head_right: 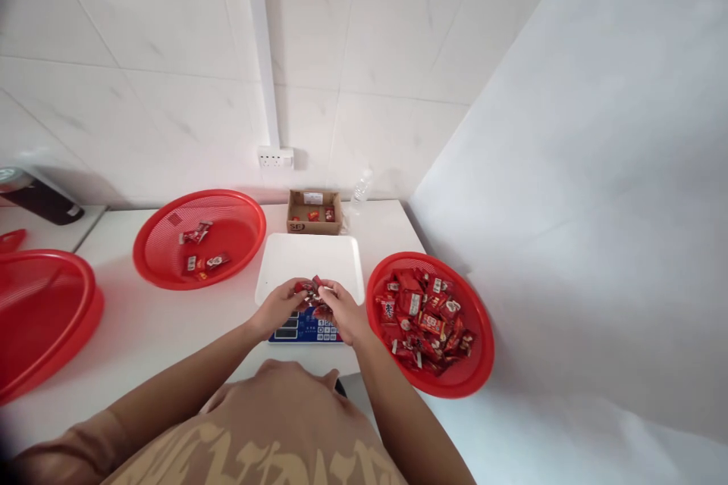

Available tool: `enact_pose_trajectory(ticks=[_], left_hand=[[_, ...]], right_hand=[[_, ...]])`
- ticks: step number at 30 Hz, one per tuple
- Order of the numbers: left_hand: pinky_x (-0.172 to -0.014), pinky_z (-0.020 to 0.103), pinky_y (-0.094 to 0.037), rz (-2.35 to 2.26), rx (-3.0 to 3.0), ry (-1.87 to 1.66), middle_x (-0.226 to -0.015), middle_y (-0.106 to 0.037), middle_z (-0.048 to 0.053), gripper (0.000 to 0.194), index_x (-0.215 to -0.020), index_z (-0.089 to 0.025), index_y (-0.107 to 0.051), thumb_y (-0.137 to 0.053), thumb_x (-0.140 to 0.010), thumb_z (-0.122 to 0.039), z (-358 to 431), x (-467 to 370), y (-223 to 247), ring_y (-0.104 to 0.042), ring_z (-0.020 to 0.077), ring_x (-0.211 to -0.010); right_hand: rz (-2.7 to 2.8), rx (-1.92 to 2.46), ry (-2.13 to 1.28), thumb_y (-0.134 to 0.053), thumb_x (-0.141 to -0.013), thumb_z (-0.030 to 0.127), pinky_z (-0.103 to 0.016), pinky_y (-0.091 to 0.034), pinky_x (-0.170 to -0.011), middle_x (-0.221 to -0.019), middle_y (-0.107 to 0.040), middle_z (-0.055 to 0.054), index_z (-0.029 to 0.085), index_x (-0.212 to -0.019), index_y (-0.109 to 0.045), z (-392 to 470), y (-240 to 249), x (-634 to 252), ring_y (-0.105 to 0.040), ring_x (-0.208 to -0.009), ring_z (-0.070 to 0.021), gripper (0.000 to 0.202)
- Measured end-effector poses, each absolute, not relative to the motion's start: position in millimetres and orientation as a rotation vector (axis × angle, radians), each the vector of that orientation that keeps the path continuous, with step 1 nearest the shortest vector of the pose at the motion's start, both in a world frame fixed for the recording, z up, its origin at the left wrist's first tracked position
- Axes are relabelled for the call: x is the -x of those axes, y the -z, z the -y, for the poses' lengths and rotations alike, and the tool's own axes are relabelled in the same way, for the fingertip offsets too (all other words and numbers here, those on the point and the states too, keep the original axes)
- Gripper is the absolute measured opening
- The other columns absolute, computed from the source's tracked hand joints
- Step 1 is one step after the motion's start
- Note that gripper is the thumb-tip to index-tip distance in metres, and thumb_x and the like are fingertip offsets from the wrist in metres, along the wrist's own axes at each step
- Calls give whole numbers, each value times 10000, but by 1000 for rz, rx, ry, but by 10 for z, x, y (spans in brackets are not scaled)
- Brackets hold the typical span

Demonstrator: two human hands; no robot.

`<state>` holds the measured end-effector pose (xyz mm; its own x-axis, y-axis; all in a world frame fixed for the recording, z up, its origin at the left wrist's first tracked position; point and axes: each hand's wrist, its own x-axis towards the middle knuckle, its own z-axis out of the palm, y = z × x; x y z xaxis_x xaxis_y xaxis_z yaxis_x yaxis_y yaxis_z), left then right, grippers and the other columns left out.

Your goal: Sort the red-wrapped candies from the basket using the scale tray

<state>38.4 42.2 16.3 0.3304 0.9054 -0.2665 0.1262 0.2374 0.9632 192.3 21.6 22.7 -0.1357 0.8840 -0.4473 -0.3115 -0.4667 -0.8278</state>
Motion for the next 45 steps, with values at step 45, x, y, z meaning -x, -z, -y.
enact_pose_trajectory(ticks=[45], left_hand=[[-859, 374, -482, -1269, -995, -305, -1069, -661, 105, 631, -1140, -187, -556, -662, -653, -574, -284, 184, 39, -632, 243, -962]], right_hand=[[1228, 2802, -572, -535, -797, 365, -411, -344, -1005, -1413, -398, -173, 163, -1382, -376, 210, 657, -3951, -378, -1296, -305, 639]])
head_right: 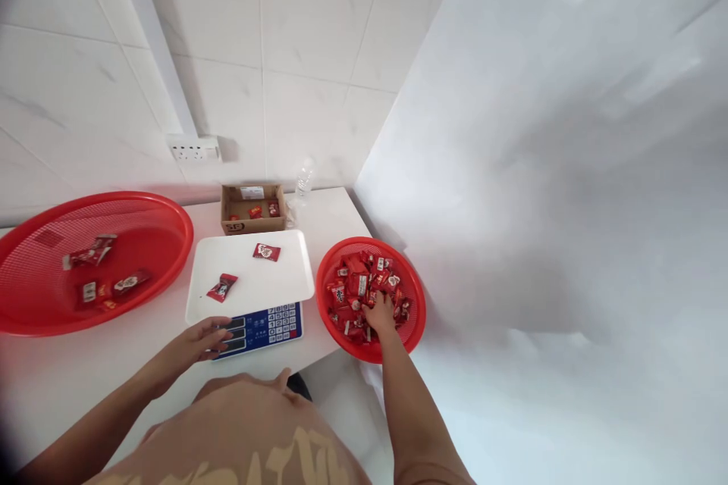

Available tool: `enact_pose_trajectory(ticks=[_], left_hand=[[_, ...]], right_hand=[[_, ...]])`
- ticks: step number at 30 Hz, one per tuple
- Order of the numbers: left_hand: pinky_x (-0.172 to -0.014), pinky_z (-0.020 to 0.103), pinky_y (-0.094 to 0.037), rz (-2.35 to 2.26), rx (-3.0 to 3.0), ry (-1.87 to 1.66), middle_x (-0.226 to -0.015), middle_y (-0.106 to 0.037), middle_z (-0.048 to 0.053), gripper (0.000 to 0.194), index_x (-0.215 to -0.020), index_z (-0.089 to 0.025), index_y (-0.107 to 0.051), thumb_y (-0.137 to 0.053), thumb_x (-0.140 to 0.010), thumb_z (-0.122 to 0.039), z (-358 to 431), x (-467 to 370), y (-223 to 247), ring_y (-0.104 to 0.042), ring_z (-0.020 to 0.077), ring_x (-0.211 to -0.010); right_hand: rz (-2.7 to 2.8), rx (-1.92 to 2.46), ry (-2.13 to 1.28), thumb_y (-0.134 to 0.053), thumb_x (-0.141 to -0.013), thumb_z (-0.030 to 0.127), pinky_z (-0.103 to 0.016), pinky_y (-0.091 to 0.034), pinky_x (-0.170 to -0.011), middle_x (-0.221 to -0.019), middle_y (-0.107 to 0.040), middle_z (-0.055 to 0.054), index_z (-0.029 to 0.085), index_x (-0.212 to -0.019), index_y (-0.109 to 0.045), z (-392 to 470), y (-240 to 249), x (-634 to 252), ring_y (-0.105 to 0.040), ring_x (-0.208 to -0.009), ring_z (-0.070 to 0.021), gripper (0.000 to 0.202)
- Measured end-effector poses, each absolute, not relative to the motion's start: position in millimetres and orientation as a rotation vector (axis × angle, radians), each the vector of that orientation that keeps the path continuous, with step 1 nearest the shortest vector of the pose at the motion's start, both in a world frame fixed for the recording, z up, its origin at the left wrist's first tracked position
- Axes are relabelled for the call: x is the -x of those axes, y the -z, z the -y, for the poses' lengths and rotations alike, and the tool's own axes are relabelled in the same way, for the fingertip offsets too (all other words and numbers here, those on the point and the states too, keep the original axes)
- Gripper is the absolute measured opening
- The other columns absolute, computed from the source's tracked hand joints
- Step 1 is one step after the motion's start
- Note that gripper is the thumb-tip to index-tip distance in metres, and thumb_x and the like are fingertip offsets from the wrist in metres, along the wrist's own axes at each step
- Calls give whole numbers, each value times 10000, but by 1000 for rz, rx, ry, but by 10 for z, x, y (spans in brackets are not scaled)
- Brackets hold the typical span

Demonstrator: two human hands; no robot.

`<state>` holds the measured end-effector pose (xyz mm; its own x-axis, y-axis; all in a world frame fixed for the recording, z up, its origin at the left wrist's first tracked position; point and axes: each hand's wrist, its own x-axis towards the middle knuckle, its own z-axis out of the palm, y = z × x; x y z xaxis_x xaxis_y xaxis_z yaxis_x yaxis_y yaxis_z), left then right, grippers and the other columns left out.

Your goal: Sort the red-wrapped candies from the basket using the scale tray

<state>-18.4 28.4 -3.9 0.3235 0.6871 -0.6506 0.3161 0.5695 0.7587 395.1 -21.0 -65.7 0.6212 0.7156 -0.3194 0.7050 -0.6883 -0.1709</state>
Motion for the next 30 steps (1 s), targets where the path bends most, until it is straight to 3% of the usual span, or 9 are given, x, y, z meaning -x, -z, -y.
enact_pose_trajectory(ticks=[5, 13, 20, 25, 30], left_hand=[[-881, 375, -470, -1250, -992, -280, -1068, -656, 100, 617, -1150, -182, -550, -663, -663, -541, -277, 128, -18, -622, 245, -976], [-869, 353, -469, -1300, -1031, -238, -1059, -648, 93, 595, -1179, -183, -532, -607, -710, -541, -239, 166, -25, -619, 235, -992], [-879, 378, -463, -1281, -1015, -251, -1080, -648, 105, 581, -1158, -191, -537, -624, -702, -541, -222, 171, -8, -616, 245, -997], [-888, 396, -449, -1260, -1003, -272, -1096, -645, 115, 587, -1170, -186, -525, -619, -705, -532, -221, 159, 9, -611, 252, -999], [-847, 379, -456, -1264, -1029, -249, -1053, -643, 100, 578, -1147, -183, -531, -622, -688, -522, -201, 136, 3, -604, 244, -973]], right_hand=[[1172, 2910, -650, -512, -802, 461, -567, -307, -984, -1378, -446, -147, 238, -1356, -399, -1, 626, -3860, -383, -1273, -341, 608], [1102, 2973, -688, -485, -777, 572, -626, -309, -950, -1333, -452, -247, 119, -1198, -568, -335, 651, -3732, -395, -1244, -396, 624], [1252, 2827, -489, -591, -744, 412, -641, -251, -959, -1181, -594, -188, 175, -1098, -604, -197, 688, -3568, -452, -1187, -352, 427], [1261, 2630, -363, -539, -770, 423, -560, -288, -959, -1017, -673, -96, 234, -916, -647, -18, 620, -3554, -507, -1091, -324, 262], [1278, 2330, -113, -517, -788, 426, -416, -389, -876, -917, -682, -116, 180, -914, -648, 113, 506, -3591, -554, -943, -287, 306]])
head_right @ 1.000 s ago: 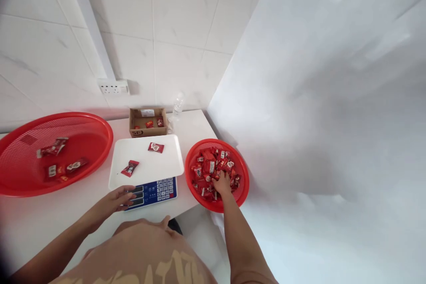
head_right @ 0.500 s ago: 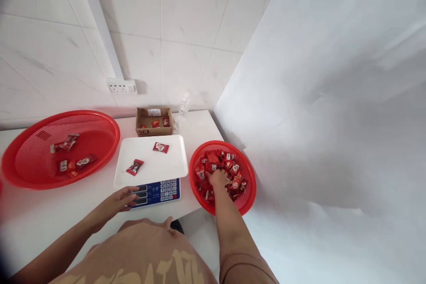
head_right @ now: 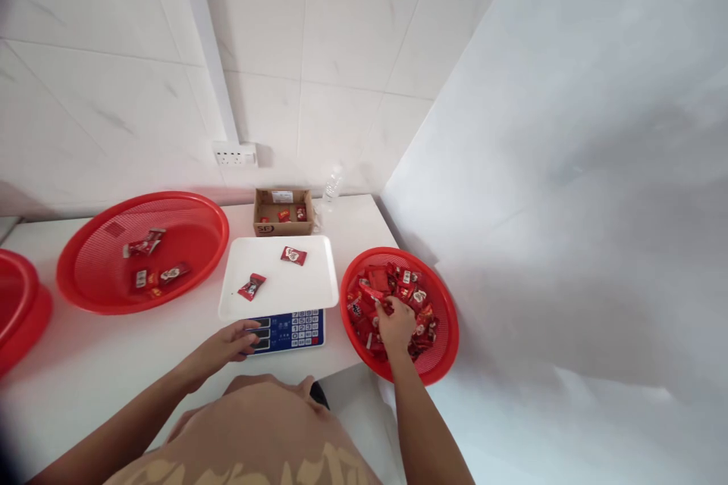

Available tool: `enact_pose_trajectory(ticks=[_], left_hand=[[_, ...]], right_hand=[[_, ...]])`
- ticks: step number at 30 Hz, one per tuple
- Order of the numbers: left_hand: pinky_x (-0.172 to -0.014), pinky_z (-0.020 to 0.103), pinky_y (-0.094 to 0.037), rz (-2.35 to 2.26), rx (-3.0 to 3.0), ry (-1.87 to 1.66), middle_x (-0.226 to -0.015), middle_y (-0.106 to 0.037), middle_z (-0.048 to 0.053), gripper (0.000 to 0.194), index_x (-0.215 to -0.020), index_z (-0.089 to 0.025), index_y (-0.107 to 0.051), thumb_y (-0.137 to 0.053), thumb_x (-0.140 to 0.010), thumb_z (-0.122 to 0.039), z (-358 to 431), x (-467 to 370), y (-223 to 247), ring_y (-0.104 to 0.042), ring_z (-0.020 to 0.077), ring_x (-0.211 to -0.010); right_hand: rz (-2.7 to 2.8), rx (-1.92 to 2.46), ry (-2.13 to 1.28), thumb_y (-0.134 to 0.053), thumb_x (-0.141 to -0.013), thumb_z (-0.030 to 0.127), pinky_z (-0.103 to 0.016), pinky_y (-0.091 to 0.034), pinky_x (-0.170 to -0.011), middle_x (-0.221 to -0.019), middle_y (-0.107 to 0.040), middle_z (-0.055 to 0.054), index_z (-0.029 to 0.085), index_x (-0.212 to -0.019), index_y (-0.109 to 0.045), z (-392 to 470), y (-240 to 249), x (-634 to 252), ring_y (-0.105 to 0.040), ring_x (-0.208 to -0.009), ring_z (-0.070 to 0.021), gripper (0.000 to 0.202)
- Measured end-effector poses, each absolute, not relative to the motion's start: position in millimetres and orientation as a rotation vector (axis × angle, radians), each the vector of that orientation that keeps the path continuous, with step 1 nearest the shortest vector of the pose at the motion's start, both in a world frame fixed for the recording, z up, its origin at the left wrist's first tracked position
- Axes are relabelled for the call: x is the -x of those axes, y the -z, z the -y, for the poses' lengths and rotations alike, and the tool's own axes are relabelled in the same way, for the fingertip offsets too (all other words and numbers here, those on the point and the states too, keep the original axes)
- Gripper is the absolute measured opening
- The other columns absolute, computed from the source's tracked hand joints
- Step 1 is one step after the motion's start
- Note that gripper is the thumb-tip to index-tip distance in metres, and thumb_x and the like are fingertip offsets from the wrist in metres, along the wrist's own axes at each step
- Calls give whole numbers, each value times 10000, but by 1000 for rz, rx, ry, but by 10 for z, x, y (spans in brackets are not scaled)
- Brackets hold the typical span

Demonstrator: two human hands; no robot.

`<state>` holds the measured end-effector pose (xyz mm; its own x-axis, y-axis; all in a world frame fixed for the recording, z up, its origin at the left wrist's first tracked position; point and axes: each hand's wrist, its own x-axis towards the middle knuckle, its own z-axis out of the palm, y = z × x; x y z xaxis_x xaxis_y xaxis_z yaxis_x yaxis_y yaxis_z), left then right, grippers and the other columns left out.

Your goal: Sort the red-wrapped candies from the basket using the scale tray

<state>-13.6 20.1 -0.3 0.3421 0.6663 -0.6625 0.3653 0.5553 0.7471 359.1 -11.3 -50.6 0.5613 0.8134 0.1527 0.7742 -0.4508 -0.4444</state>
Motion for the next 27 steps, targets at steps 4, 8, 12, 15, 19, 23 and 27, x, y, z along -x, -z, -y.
enact_pose_trajectory(ticks=[4, 8, 12, 15, 19, 23, 27], left_hand=[[-837, 367, -452, -1251, -1029, -255, -1033, -636, 90, 567, -1138, -180, -528, -621, -687, -511, -176, 155, -46, -599, 236, -958], [-824, 350, -452, -1249, -1045, -257, -1020, -631, 83, 546, -1139, -179, -530, -606, -704, -500, -150, 188, -72, -596, 229, -951], [-825, 353, -452, -1292, -1200, -301, -982, -647, 70, 481, -1139, -185, -542, -556, -753, -471, -157, 237, -2, -602, 229, -931], [-912, 368, -424, -1414, -1474, -375, -1035, -658, 73, 363, -1103, -209, -582, -525, -788, -379, -212, 285, 79, -582, 243, -1015], [-1055, 421, -323, -1482, -1891, -412, -1259, -580, 94, 367, -1166, -212, -583, -482, -815, -249, -357, 312, 123, -442, 270, -1238], [-1075, 466, -296, -1501, -2113, -319, -1388, -461, 156, 447, -1259, -146, -528, -476, -823, -232, -575, 234, 149, -358, 317, -1306], [-1108, 490, -219, -1487, -2223, -244, -1459, -373, 148, 517, -1323, -164, -455, -505, -814, -241, -871, 78, 233, -241, 327, -1376]], right_hand=[[1414, 2037, -46, -507, -808, 423, -416, -372, -905, -932, -670, -132, 171, -895, -644, 14, 284, -3394, -539, -939, -283, 300], [1637, 1831, -179, -504, -830, 351, -408, -354, -941, -959, -669, -80, 221, -919, -657, -246, 84, -2877, -520, -967, -256, 220], [1859, 1684, -441, -463, -862, 292, -407, -358, -938, -995, -672, -61, 275, -961, -677, -461, 78, -2414, -517, -974, -247, 237], [1870, 1646, -539, -444, -865, 274, -401, -383, -924, -971, -683, -51, 286, -949, -687, -461, 157, -2353, -543, -940, -234, 258], [1670, 1751, -392, -431, -859, 306, -390, -402, -930, -990, -683, -62, 246, -953, -683, -280, 242, -2665, -559, -968, -229, 276], [1541, 1990, -224, -413, -840, 337, -401, -405, -928, -1016, -678, -111, 177, -989, -670, -60, 354, -3116, -562, -990, -254, 338], [1516, 2249, -134, -413, -801, 286, -431, -385, -939, -1112, -654, -117, 168, -1124, -622, 67, 492, -3342, -547, -1045, -283, 402]])
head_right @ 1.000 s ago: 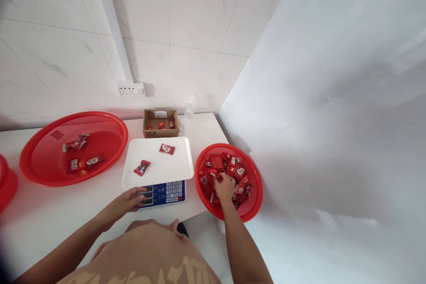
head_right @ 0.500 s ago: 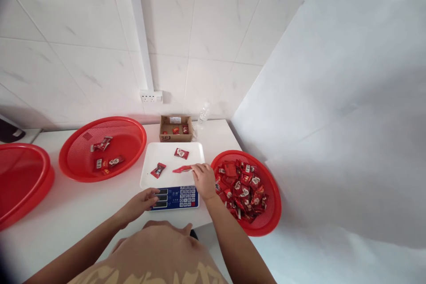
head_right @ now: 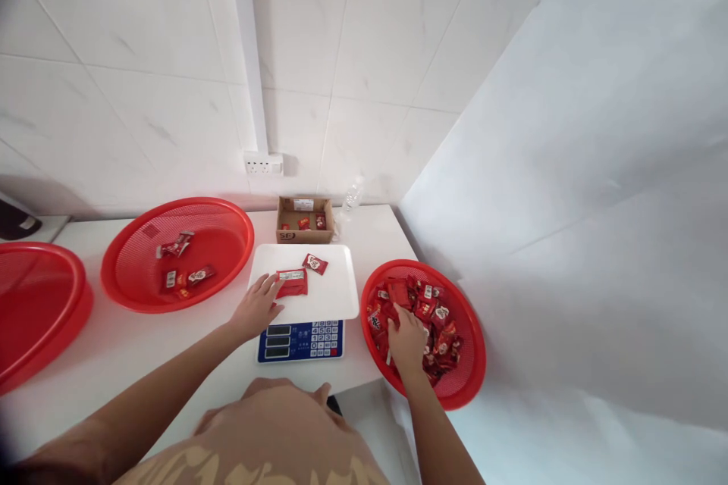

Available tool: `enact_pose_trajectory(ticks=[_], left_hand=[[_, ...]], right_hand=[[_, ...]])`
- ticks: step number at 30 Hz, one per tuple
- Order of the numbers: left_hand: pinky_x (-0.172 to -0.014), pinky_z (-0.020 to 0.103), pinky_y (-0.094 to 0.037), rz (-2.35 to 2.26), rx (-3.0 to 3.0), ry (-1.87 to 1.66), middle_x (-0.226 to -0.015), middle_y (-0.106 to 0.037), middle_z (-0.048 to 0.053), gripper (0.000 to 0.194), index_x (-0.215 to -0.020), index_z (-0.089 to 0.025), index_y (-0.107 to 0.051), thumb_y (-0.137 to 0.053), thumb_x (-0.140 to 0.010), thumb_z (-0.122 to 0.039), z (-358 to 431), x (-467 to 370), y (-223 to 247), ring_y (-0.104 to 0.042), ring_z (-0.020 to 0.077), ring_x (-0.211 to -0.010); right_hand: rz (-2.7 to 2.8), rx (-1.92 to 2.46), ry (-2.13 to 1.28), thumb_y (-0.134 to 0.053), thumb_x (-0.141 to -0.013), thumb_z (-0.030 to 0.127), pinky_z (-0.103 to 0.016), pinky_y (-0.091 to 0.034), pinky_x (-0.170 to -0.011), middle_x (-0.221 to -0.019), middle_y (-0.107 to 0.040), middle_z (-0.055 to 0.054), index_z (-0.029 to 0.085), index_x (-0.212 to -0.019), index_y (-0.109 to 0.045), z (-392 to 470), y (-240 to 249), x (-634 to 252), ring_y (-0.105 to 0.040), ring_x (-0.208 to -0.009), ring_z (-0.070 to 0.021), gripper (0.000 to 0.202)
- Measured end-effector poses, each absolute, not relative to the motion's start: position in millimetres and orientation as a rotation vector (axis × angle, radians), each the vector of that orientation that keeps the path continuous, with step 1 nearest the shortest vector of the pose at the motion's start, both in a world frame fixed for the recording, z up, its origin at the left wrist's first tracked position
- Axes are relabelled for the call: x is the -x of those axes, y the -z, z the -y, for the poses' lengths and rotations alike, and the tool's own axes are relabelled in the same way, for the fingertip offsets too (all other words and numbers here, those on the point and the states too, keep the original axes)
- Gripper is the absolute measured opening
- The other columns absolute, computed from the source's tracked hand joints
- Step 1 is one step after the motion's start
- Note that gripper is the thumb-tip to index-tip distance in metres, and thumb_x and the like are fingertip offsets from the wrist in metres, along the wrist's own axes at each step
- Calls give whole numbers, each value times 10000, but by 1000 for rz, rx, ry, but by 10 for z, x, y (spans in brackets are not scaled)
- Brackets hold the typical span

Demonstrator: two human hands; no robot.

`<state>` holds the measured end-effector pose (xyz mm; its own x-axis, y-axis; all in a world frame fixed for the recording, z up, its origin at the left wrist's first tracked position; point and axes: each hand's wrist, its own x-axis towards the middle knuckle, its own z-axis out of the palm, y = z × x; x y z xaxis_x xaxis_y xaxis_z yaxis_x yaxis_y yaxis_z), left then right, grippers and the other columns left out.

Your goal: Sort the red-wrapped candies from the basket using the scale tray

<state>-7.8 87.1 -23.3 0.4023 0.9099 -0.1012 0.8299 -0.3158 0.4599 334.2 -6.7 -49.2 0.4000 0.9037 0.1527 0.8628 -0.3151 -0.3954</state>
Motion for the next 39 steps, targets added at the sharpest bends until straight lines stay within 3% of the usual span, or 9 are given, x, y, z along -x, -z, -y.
enact_pose_trajectory(ticks=[3, 7, 13, 17, 19, 25, 29, 35, 39], left_hand=[[-1122, 489, -156, -1434, -2211, -183, -1468, -368, 118, 530, -1303, -192, -461, -539, -779, -192, -1101, -41, 269, -193, 310, -1396], [-1071, 437, -256, -1384, -2108, -179, -1368, -486, 135, 420, -1202, -181, -542, -505, -785, -150, -1283, -136, 212, -359, 297, -1306], [-818, 329, -443, -1380, -1872, -275, -1049, -673, 94, 397, -1231, -217, -510, -332, -916, -380, -1234, -155, 121, -625, 241, -940], [-887, 329, -408, -1514, -1755, -375, -1220, -589, 118, 421, -1308, -191, -413, -349, -912, -320, -1152, -83, 83, -548, 239, -1110], [-928, 362, -381, -1571, -1851, -332, -1266, -537, 137, 402, -1270, -180, -450, -400, -884, -279, -1087, 4, 39, -475, 265, -1189], [-740, 321, -439, -1471, -2063, 164, -1025, -587, 83, 270, -1060, -209, -571, -511, -797, -220, -891, 250, -13, -604, 238, -914], [-793, 333, -435, -1521, -2121, 137, -1034, -562, 106, 252, -1021, -174, -578, -454, -812, -107, -981, 238, 77, -591, 235, -948], [-899, 325, -420, -1511, -2153, -45, -1108, -559, 98, 312, -1088, -185, -559, -389, -852, -73, -1252, 27, 125, -544, 208, -1068], [-1008, 330, -378, -1457, -2153, -201, -1286, -515, 93, 349, -1183, -202, -519, -428, -855, -122, -1238, -50, 102, -462, 204, -1222]], right_hand=[[1529, 2270, -109, -416, -796, 274, -436, -369, -966, -1161, -632, -112, 170, -1159, -600, 52, 525, -3311, -525, -1096, -287, 420], [1544, 2139, -183, -408, -812, 288, -435, -380, -977, -1156, -629, -110, 179, -1114, -620, -79, 466, -3157, -529, -1094, -266, 385], [1543, 1992, -296, -410, -819, 270, -432, -376, -1011, -1171, -610, -131, 150, -1110, -621, -301, 376, -2974, -516, -1124, -243, 379], [1645, 1930, -360, -419, -822, 261, -440, -377, -1016, -1176, -607, -122, 172, -1139, -610, -464, 354, -2808, -518, -1122, -244, 381], [1752, 1895, -391, -433, -836, 280, -434, -358, -1037, -1227, -581, -116, 188, -1177, -596, -549, 346, -2673, -498, -1162, -244, 389], [2124, 1802, -602, -530, -839, 405, -492, -225, -1099, -1480, -340, -73, 277, -1317, -493, -853, 311, -2165, -255, -1371, -294, 496], [2232, 1916, -745, -499, -845, 492, -550, -129, -1098, -1547, -167, -86, 277, -1415, -340, -1090, 259, -1948, -88, -1417, -311, 630], [2359, 1825, -832, -533, -829, 434, -556, -124, -1098, -1538, -209, -54, 312, -1404, -348, -1157, 282, -1897, -132, -1411, -285, 616], [2142, 1764, -681, -490, -846, 419, -499, -222, -1093, -1493, -311, -94, 258, -1376, -405, -1053, 393, -2163, -241, -1378, -271, 560]])
